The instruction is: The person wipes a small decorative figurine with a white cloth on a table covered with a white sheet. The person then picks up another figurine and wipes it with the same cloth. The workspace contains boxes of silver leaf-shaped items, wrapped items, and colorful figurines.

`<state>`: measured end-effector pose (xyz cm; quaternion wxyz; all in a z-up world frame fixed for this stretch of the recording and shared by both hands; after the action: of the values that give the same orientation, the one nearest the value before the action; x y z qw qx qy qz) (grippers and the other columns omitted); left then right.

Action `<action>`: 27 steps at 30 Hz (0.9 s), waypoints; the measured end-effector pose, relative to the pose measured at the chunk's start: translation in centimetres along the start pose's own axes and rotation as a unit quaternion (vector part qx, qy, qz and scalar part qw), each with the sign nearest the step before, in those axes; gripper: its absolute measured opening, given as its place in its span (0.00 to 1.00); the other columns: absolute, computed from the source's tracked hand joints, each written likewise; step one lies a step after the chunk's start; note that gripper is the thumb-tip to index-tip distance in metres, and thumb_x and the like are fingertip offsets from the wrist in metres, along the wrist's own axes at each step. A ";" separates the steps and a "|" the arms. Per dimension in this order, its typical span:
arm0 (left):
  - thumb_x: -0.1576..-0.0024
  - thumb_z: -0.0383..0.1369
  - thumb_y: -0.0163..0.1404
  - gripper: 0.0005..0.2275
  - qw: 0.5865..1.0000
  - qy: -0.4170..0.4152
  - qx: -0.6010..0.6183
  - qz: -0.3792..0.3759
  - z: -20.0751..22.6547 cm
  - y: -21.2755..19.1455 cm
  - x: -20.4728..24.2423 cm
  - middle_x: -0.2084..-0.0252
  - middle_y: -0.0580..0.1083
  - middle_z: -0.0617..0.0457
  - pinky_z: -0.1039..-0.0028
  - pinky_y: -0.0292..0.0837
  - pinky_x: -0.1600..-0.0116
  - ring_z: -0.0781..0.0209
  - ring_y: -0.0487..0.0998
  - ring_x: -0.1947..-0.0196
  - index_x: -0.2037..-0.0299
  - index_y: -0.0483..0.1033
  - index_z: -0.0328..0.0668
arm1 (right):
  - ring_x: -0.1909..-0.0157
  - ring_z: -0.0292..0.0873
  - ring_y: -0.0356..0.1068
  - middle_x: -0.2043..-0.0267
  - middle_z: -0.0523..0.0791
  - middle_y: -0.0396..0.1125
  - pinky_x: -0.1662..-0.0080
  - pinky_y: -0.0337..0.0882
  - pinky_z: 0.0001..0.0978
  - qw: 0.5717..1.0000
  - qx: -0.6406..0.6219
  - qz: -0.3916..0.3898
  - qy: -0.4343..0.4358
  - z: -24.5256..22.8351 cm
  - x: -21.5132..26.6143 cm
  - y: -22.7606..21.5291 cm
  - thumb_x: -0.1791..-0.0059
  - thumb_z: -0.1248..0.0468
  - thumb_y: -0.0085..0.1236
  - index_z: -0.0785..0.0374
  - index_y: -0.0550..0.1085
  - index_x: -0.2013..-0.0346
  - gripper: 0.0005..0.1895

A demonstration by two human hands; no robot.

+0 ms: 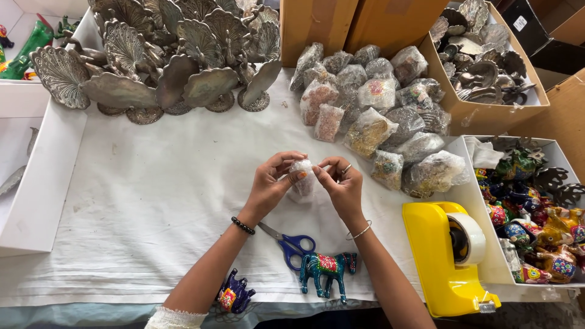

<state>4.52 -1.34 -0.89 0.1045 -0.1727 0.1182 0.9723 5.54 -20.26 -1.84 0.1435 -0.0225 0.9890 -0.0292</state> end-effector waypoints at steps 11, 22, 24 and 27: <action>0.43 0.24 0.60 0.14 0.998 0.027 -0.052 0.021 0.3 -0.1 0.0 0.45 0.77 0.51 0.71 0.78 0.39 0.63 0.80 0.46 0.48 0.76 0.37 | 0.76 0.28 0.59 0.80 0.38 0.65 0.73 0.55 0.20 0.996 -0.046 -0.073 0.035 -1.2 0.4 0.7 0.44 0.59 0.51 0.65 0.80 0.60 0.14; 0.44 0.25 0.62 0.15 0.997 0.046 -0.062 0.014 0.9 0.3 -0.1 0.45 0.77 0.50 0.71 0.79 0.39 0.63 0.80 0.46 0.48 0.76 0.37 | 0.80 0.26 0.52 0.82 0.38 0.61 0.74 0.50 0.21 0.997 -0.057 -0.018 0.043 -1.3 0.3 0.1 0.42 0.53 0.44 0.67 0.80 0.60 0.22; 0.44 0.25 0.62 0.15 0.997 0.040 -0.067 0.017 0.9 0.3 -0.1 0.45 0.77 0.50 0.71 0.79 0.40 0.63 0.81 0.47 0.48 0.76 0.38 | 0.80 0.26 0.52 0.83 0.38 0.61 0.74 0.50 0.21 0.998 -0.053 -0.026 0.038 -1.1 0.3 0.1 0.42 0.53 0.44 0.67 0.81 0.60 0.23; 0.43 0.25 0.61 0.14 0.997 0.036 -0.061 0.018 1.1 0.4 0.1 0.45 0.77 0.50 0.71 0.78 0.39 0.63 0.80 0.46 0.48 0.76 0.37 | 0.80 0.27 0.52 0.83 0.38 0.62 0.74 0.50 0.21 0.998 -0.044 -0.020 0.026 -0.8 0.4 0.0 0.42 0.52 0.44 0.68 0.81 0.61 0.23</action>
<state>4.02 -1.47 0.16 0.0722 -0.2119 0.0658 0.9724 4.95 -20.22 -1.22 0.1158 -0.0481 0.9920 0.0113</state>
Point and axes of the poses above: each hand's wrist, its own x-axis away from the middle knuckle, its own y-axis out of the palm, z = x × y, the point moved 4 cm from there along -x, towards the middle knuckle
